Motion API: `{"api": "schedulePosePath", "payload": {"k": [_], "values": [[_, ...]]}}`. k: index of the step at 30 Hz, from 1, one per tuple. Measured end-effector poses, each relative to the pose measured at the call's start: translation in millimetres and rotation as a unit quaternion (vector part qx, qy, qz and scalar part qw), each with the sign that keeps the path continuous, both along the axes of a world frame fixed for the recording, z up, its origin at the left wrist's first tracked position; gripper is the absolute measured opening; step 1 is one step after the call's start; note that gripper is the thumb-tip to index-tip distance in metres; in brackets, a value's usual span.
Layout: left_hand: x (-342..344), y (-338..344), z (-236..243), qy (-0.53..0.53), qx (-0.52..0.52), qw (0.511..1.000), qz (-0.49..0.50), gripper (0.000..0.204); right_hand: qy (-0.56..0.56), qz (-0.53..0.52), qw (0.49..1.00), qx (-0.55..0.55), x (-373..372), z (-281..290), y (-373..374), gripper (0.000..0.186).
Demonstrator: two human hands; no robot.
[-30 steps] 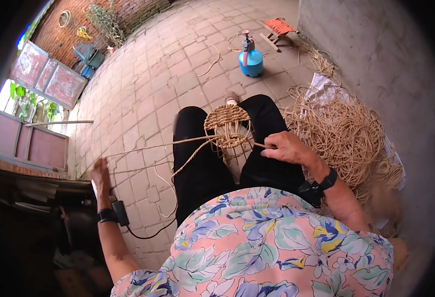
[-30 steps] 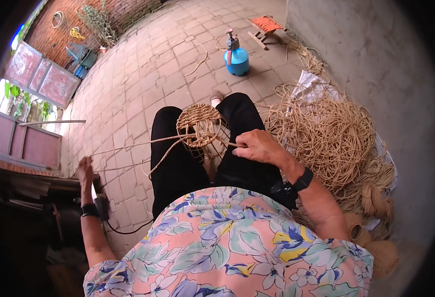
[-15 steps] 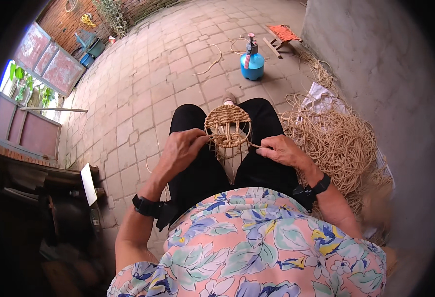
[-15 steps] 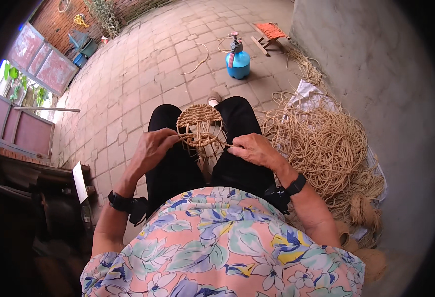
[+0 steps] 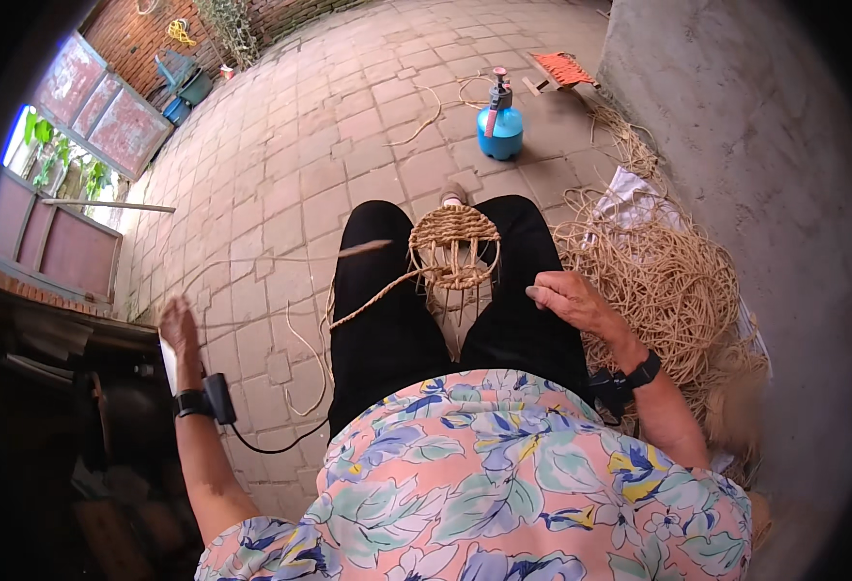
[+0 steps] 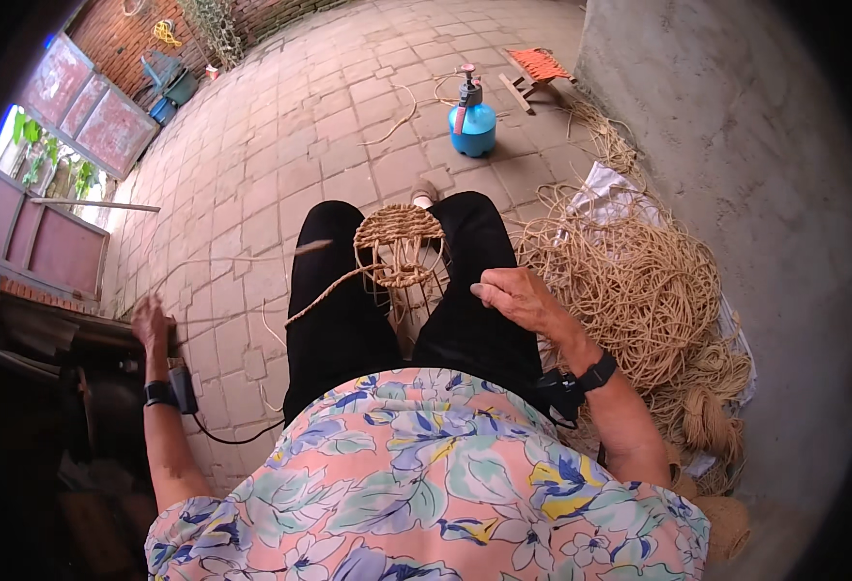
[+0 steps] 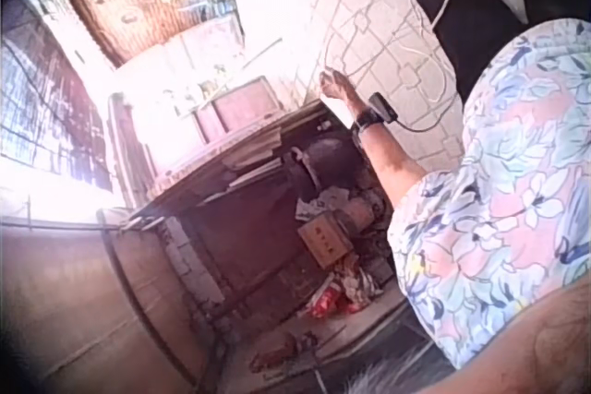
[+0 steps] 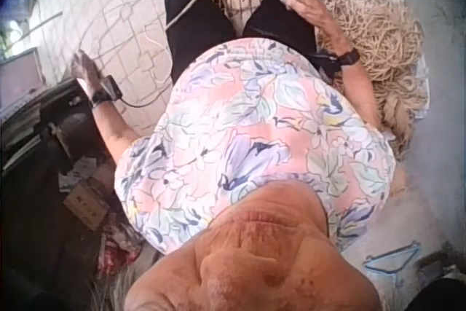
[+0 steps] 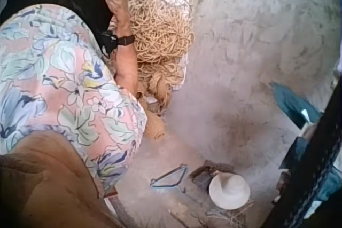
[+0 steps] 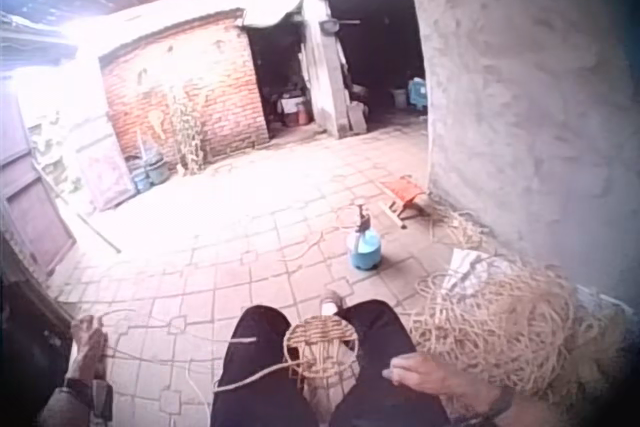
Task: Hand-weaving a basket from straw or similar natural fibers.
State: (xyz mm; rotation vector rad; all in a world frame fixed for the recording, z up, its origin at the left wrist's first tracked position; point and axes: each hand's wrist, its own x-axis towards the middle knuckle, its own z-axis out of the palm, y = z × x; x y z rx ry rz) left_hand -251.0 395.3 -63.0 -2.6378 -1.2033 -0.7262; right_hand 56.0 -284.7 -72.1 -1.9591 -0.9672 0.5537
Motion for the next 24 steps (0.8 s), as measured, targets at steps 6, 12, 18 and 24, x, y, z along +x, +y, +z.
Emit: {"api": "schedulePosePath", "payload": {"k": [6, 12, 18, 24], "values": [[1.4, -49.6, 5.6, 0.065, -0.165, 0.984, 0.023, 0.050, -0.107, -0.067, 0.988, 0.091, -20.7, 36.3, 18.7, 0.007], [149.7, -315.8, 53.0, -0.019, -0.434, 0.805, -0.405, 0.027, -0.283, 0.033, 0.948, 0.142, -28.4, 36.7, 79.2, 0.022], [175.3, -384.3, 66.7, 0.020, -0.357, 0.792, -0.495, 0.020, -0.348, 0.036, 0.930, 0.116, -32.2, 37.4, 93.1, 0.023], [172.9, -387.8, 60.3, 0.047, -0.340, 0.800, -0.492, 0.009, -0.311, 0.017, 0.942, 0.122, -27.6, 25.2, 90.5, 0.022]]}}
